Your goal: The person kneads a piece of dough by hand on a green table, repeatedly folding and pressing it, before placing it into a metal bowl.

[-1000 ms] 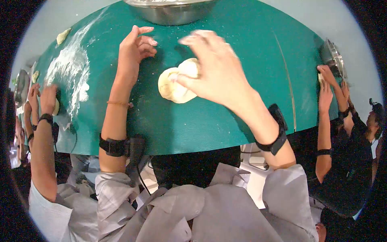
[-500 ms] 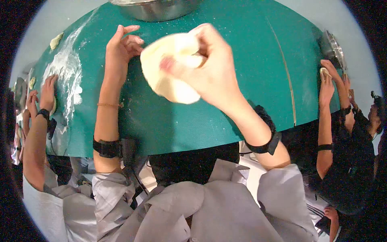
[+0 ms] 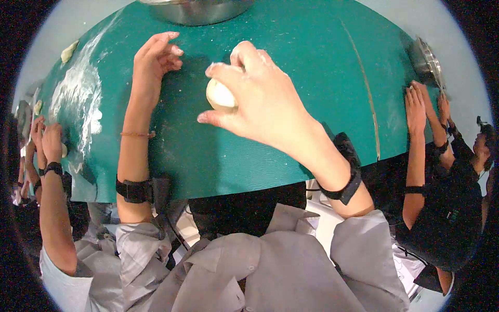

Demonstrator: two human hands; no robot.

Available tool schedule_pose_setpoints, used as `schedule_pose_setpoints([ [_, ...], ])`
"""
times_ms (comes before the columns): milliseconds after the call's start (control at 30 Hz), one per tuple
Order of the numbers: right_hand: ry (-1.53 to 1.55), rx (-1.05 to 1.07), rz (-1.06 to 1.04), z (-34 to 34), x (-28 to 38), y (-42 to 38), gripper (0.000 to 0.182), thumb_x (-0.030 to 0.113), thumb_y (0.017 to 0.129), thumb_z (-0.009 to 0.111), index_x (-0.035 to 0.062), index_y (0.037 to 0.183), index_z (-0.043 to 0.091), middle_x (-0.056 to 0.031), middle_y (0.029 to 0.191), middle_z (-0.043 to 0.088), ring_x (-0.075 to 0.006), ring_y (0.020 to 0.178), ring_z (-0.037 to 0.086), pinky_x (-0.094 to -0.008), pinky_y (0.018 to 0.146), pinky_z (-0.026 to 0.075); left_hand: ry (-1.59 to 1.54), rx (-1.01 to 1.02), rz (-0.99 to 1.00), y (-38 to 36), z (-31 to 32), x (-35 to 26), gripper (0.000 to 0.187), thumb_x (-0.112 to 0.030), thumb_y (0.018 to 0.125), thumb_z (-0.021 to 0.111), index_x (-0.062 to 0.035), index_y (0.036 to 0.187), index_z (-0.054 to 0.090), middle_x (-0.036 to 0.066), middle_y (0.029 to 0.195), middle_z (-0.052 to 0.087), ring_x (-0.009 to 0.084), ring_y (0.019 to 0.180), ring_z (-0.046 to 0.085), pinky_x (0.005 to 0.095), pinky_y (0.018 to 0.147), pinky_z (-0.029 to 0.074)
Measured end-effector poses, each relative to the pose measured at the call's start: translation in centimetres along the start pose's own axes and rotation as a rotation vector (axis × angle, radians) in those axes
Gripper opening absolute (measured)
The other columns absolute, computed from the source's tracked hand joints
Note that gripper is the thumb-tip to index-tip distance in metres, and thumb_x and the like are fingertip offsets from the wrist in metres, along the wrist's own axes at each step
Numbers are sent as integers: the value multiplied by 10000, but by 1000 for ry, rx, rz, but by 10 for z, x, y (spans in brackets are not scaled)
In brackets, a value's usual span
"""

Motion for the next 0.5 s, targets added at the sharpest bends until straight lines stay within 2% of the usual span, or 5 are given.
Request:
schedule_pose_setpoints([
  [200,62,166,-460,7,31,-30,329,236,575,782,122,758,534,-69,931,539,-257,835,537,-407,697,456,1,-13,13,-2,-2,5,276,-302,941,586,-73,1074,663,2,814,626,94,696,577,240,685,473],
  [267,-2,274,-576,29,38,-55,218,244,569,697,135,545,510,-15,796,554,-223,824,532,-406,718,444,-9,-17,20,-2,-2,8,267,-291,937,596,-65,1059,669,5,807,627,92,693,579,233,676,470],
  [333,24,194,-514,38,43,-40,208,253,565,689,148,512,517,1,736,550,-210,804,535,-376,666,455,-49,-1,36,1,1,10,264,-279,937,598,-50,1048,671,12,794,627,91,684,579,226,664,466],
  [433,4,339,-378,51,33,-1,162,234,614,679,126,549,578,-37,667,545,-238,685,548,-379,574,456,-89,-97,-62,-1,1,6,281,-288,945,563,-28,877,642,46,713,604,159,618,556,257,589,451],
  [500,-15,366,-291,64,23,23,163,224,668,666,91,585,623,-89,623,571,-292,617,579,-424,547,474,-141,-159,-84,-2,2,5,222,-220,924,585,-16,849,630,30,687,584,133,604,538,245,554,422],
])
Point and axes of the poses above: each hand's wrist, its own y-axis towards the middle knuckle, its own z-axis out of the palm, x = y × z, the point moved 5 cm from there along y, towards the middle knuckle
